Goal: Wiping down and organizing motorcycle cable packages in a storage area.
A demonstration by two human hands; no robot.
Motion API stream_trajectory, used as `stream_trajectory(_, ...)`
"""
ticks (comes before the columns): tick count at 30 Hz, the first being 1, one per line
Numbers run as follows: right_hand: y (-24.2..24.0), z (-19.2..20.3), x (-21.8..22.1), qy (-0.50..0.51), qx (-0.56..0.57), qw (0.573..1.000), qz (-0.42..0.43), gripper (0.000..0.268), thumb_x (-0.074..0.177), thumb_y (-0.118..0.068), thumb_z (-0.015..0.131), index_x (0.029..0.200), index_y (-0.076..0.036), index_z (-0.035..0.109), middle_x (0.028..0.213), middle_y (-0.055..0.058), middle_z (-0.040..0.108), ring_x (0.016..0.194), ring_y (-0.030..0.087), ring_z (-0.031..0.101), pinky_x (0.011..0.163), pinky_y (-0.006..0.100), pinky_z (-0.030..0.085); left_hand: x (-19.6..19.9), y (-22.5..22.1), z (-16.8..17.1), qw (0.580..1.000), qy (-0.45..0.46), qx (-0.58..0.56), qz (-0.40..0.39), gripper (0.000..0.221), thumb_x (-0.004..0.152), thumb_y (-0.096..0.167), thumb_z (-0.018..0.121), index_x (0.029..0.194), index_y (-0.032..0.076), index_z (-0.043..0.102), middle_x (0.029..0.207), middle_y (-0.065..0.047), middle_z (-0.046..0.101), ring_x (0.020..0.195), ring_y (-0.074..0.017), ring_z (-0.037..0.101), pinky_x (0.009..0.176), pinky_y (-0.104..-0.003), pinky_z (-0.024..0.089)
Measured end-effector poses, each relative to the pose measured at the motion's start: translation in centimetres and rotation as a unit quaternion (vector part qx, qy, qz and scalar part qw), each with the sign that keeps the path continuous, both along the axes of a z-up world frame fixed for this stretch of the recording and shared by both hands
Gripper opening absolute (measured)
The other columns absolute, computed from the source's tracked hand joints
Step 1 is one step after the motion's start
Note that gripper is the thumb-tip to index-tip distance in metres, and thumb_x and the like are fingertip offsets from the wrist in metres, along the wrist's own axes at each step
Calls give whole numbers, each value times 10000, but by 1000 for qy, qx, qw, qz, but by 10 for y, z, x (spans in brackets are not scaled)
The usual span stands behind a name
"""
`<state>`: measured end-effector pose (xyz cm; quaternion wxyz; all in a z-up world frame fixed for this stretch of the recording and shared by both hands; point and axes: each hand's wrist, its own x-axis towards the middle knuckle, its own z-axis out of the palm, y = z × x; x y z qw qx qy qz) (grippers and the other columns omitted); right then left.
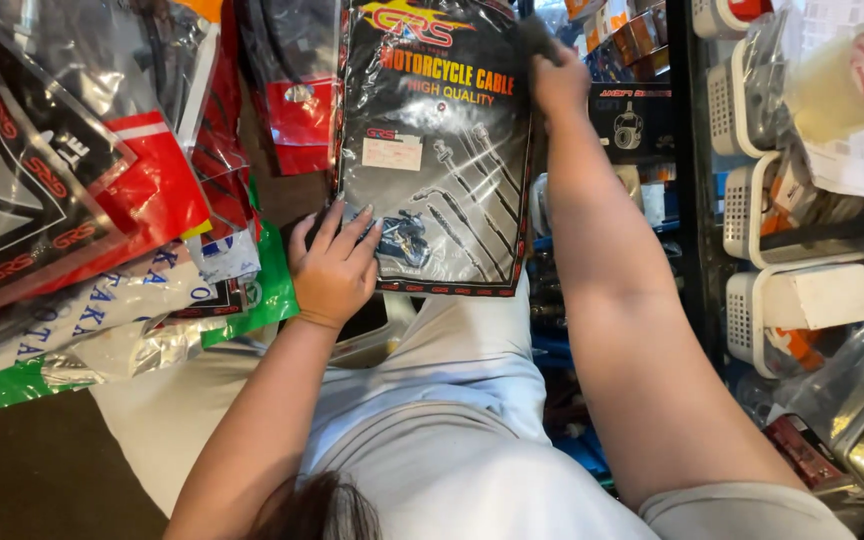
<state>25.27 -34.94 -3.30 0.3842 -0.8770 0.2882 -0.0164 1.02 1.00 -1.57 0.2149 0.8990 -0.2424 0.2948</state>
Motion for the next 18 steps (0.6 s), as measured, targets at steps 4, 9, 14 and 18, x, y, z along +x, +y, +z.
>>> stream_trajectory(4,-26,5,-7,-217,204,951,-82,440,930,-373,623,1337,-204,638,1290,99,721,1173,284,685,987,437,548,4,0,0,1000,-2,5,5,339,829,86,637,1117,160,801,1258,-23,750,1287,-338,632,1044,-503,403)
stream_trajectory(9,-24,48,-69,-358,568,731,-124,526,914,-252,695,1409,-97,608,1478,276,614,1308,492,640,1083,628,561,1,1,0,1000,5,8,-1,322,850,104,634,1117,173,799,1266,-17,750,1303,-330,627,1045,-490,390)
stream_trajectory(14,-45,50,-115,-314,679,651,130,526,1069,-475,474,1505,-195,564,1542,103,595,1431,340,568,1247,520,430,0,2,0,1000,18,19,-2,333,855,129,636,1146,176,791,1282,-9,741,1329,-328,609,1056,-502,379)
stream_trajectory(18,-43,68,-129,-310,687,642,140,537,1061,-483,499,1502,-187,572,1545,107,597,1439,335,569,1255,525,431,8,-3,-9,995,-97,-24,14,272,900,133,595,1066,218,792,1180,-17,752,1196,-296,687,1007,-489,449)
